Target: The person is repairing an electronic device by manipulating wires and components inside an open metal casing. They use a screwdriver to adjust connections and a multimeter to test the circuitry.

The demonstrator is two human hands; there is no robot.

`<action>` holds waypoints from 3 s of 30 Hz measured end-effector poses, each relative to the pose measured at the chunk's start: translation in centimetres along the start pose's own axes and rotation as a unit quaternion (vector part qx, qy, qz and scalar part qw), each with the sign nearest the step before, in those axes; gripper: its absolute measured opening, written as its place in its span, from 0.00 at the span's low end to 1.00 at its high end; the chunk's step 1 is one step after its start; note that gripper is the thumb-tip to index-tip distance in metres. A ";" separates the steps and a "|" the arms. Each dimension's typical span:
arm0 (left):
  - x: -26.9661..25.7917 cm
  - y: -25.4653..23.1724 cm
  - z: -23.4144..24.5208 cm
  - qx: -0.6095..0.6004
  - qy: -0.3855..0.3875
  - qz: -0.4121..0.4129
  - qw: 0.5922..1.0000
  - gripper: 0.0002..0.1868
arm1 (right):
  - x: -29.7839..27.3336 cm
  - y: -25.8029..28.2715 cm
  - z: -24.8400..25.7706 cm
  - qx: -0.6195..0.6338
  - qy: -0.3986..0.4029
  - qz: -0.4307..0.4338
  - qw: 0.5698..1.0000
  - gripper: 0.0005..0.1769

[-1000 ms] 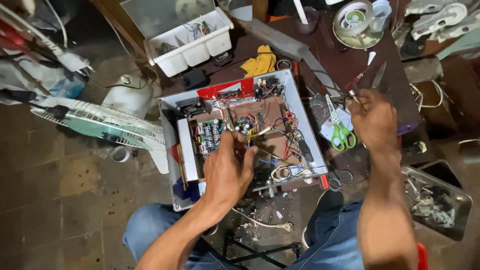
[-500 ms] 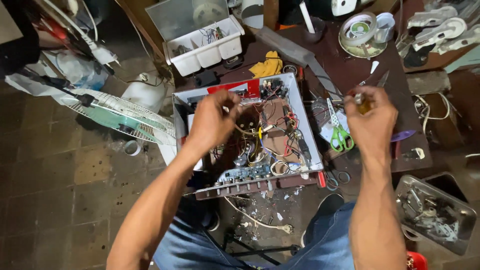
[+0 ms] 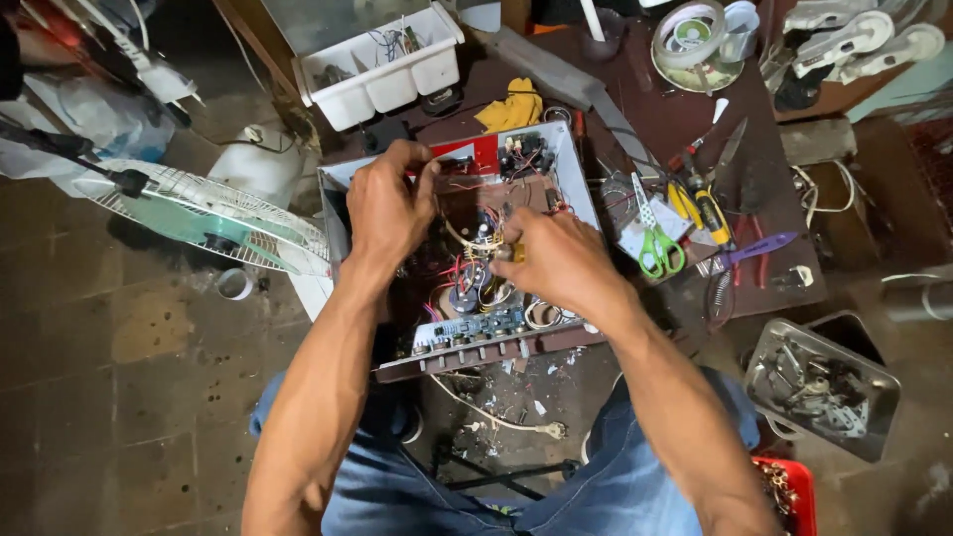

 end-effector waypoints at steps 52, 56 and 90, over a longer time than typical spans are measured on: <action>-4.5 -0.8 -9.1 -0.354 0.162 0.313 0.867 0.12 | -0.6 -2.2 3.0 0.262 0.089 0.005 0.961 0.12; -4.0 -0.4 -7.9 -0.283 0.155 0.273 0.906 0.09 | -0.7 -6.9 5.7 0.267 -0.062 -0.045 0.961 0.16; -3.6 -0.5 -5.1 -0.315 0.151 0.317 0.881 0.17 | 3.4 -31.2 7.1 0.182 -0.320 -0.218 0.904 0.22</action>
Point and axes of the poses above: each hand's wrist, its own x-axis towards the middle knuckle, its own z-axis out of the back of the hand, y = z × x, the point moved 7 cm from there along x, towards the middle knuckle, and after that the axes turned 8 degrees about -z, right-handed, at the moved point
